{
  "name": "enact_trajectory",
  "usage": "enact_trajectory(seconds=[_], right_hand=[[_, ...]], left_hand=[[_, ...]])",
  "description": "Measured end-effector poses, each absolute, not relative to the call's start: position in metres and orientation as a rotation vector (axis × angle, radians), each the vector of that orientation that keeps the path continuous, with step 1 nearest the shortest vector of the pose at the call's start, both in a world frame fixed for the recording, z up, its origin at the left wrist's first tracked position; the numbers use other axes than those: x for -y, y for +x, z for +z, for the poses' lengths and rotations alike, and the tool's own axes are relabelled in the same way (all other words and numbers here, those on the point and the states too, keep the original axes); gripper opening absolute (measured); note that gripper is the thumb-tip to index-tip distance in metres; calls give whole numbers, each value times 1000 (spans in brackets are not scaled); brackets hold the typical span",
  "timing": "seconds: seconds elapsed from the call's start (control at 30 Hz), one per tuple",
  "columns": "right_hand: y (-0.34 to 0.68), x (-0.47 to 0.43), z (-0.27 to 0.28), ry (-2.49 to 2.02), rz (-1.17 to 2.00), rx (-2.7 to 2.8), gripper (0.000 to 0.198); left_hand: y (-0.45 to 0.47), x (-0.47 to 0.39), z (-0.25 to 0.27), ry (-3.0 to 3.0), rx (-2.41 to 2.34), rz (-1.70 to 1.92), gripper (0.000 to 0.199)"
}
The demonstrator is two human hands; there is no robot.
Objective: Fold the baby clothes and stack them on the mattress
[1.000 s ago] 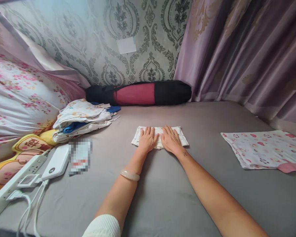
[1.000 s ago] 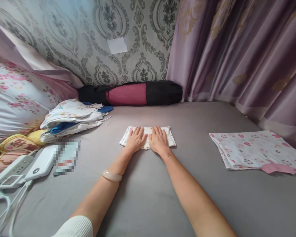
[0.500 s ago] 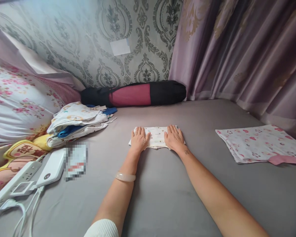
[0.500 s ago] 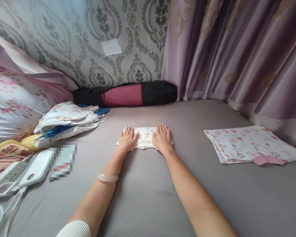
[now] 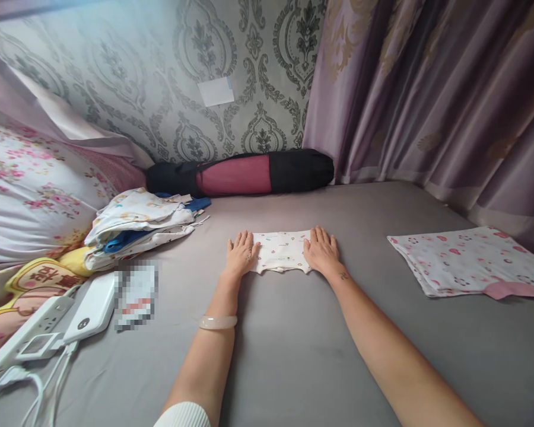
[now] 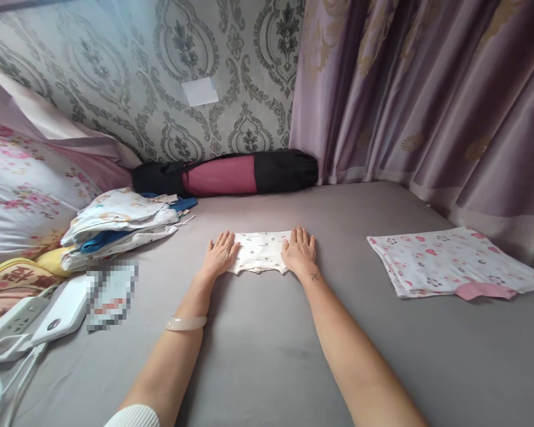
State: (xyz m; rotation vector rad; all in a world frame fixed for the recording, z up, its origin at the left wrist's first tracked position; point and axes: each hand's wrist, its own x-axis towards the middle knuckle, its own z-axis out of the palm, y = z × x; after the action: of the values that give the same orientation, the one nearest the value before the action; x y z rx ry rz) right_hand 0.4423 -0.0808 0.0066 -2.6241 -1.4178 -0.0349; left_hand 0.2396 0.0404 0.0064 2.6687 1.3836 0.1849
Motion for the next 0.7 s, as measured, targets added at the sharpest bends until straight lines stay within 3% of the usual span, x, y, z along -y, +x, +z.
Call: enact_trajectory(seconds=[0.17, 0.7], right_hand=[[433, 77, 13, -2479, -138, 1543, 57], [425, 75, 9, -2490, -35, 1567, 56]], left_hand=[[249, -33, 12, 2785, -1381, 400, 57], [253, -31, 6, 2783, -1293, 284, 53]])
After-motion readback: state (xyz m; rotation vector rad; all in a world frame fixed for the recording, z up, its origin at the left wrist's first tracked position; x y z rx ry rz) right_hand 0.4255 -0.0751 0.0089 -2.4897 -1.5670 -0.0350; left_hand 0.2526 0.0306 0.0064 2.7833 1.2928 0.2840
